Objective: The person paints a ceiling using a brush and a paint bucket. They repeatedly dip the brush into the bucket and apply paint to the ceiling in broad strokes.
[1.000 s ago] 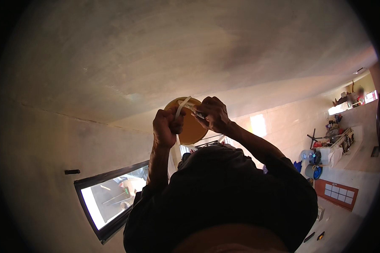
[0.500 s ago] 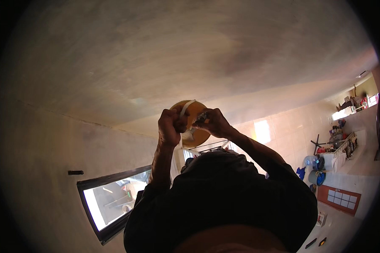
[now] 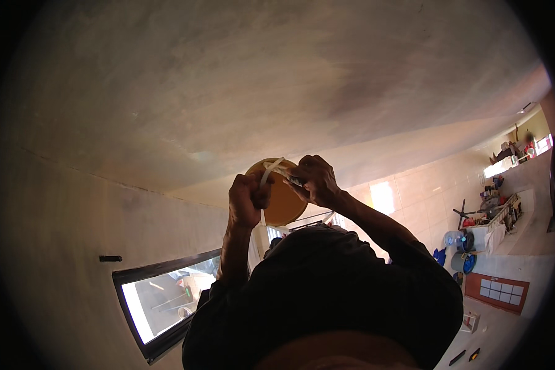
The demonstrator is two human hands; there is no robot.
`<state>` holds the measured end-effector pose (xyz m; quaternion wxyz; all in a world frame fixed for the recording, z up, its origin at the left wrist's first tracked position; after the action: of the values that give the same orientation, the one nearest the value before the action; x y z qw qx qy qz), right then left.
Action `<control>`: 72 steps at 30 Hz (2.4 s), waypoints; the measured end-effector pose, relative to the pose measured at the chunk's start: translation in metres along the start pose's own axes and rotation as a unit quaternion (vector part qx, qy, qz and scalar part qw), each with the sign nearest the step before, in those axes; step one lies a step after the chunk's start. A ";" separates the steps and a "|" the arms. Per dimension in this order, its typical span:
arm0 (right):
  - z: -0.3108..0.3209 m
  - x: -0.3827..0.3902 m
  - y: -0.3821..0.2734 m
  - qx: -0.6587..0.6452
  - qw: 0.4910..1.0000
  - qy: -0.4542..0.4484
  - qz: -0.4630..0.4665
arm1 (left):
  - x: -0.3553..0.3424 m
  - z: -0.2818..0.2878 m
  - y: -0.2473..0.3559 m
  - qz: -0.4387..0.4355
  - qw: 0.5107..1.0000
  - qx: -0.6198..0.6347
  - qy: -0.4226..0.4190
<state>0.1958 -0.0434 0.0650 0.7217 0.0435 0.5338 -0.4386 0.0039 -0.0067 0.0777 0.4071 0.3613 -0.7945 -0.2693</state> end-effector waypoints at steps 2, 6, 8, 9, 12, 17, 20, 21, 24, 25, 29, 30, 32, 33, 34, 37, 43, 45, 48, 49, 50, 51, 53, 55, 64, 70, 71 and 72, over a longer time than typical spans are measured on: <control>-0.001 0.000 -0.001 0.001 1.000 0.014 -0.002 | 0.001 0.001 0.000 -0.010 1.000 -0.003 0.006; -0.005 0.011 0.004 -0.065 0.990 0.039 -0.118 | -0.006 0.001 0.003 -0.012 1.000 0.020 -0.021; -0.007 0.018 0.001 -0.109 0.972 -0.026 -0.208 | -0.008 0.003 0.002 -0.009 1.000 0.017 -0.022; -0.011 0.023 0.001 -0.141 0.957 -0.046 -0.249 | -0.009 0.001 0.003 -0.020 1.000 0.000 -0.008; -0.013 0.030 -0.001 -0.217 0.896 -0.101 -0.375 | -0.008 -0.003 0.003 -0.033 0.999 -0.020 0.007; -0.014 0.030 0.010 -0.227 0.901 -0.060 -0.365 | -0.007 -0.004 0.003 -0.040 0.999 -0.027 -0.001; -0.012 0.014 0.003 -0.075 0.981 0.000 -0.181 | -0.005 0.002 0.003 -0.059 0.997 -0.053 0.011; -0.014 0.015 0.009 -0.079 0.991 0.081 -0.070 | -0.005 0.003 0.003 -0.043 0.999 -0.029 -0.002; -0.003 0.002 0.002 -0.006 0.999 0.029 -0.025 | -0.005 0.003 0.002 -0.006 1.000 0.002 -0.005; -0.003 0.002 0.002 -0.006 0.999 0.030 -0.017 | -0.003 0.001 0.003 0.002 1.000 0.006 0.007; -0.002 0.004 0.000 -0.006 0.999 0.022 -0.033 | -0.007 0.006 0.003 -0.014 1.000 -0.013 0.004; -0.001 0.005 -0.002 -0.007 0.999 0.016 -0.048 | -0.006 0.007 0.002 -0.026 0.999 -0.023 0.002; 0.000 0.004 -0.001 -0.032 0.994 -0.007 -0.109 | -0.006 0.003 0.003 -0.027 1.000 -0.001 -0.001; -0.001 0.008 -0.003 -0.044 0.989 -0.017 -0.138 | -0.007 0.001 0.006 -0.024 1.000 0.007 -0.006; -0.005 0.015 -0.005 -0.093 0.973 -0.031 -0.207 | -0.007 -0.001 0.006 -0.022 1.000 0.014 -0.011; -0.020 0.034 0.000 -0.242 0.896 -0.059 -0.368 | -0.002 -0.004 0.003 -0.040 0.999 -0.003 0.009; 0.012 0.031 0.014 -0.182 0.915 -0.042 -0.357 | -0.006 0.003 0.001 -0.094 0.995 -0.017 0.026; 0.045 0.020 0.029 -0.209 0.922 0.026 -0.324 | -0.012 0.014 -0.002 -0.227 0.953 -0.198 0.023; 0.101 0.006 0.055 -0.283 0.877 0.165 -0.351 | -0.016 0.024 -0.005 -0.056 0.998 0.016 0.032; 0.112 -0.003 0.075 -0.310 0.875 0.209 -0.307 | -0.014 0.028 -0.005 -0.070 0.996 0.023 0.058; 0.131 -0.020 0.084 -0.312 0.874 0.253 -0.272 | -0.014 0.027 -0.003 -0.060 0.997 0.035 0.046; 0.151 -0.041 0.087 -0.285 0.882 0.296 -0.230 | -0.014 0.025 -0.003 -0.049 0.997 0.046 0.034; 0.193 -0.086 0.080 0.024 0.936 0.316 -0.155 | -0.014 0.020 -0.006 -0.053 0.998 0.034 0.018; 0.217 -0.133 0.073 -0.052 0.919 0.369 -0.132 | -0.013 0.017 -0.008 -0.057 0.997 0.037 0.035; 0.175 -0.237 0.069 -0.230 0.888 0.390 -0.077 | -0.007 0.004 0.000 -0.084 0.993 0.005 0.083; 0.286 -0.219 0.124 -0.117 0.841 0.518 -0.105 | 0.011 -0.012 0.013 -0.076 0.991 0.004 0.109; 0.314 -0.210 0.137 -0.047 0.838 0.533 -0.108 | 0.012 -0.012 0.014 -0.074 0.991 0.002 0.114; 0.346 -0.199 0.156 0.031 0.842 0.538 -0.037 | 0.012 -0.011 0.014 -0.069 0.991 -0.003 0.118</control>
<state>0.5462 -0.0148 0.3100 0.3026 0.2753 0.8255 -0.3888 0.0029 -0.0095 0.0993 0.4797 0.4433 -0.7133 -0.2541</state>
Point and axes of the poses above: each hand's wrist, its own x-axis away from the middle knuckle, its own z-axis out of the back of the hand, y = z × x, the point moved 2 cm from there along -x, towards the middle knuckle, and after that the axes turned 13 degrees about y, right-handed, at the moved point
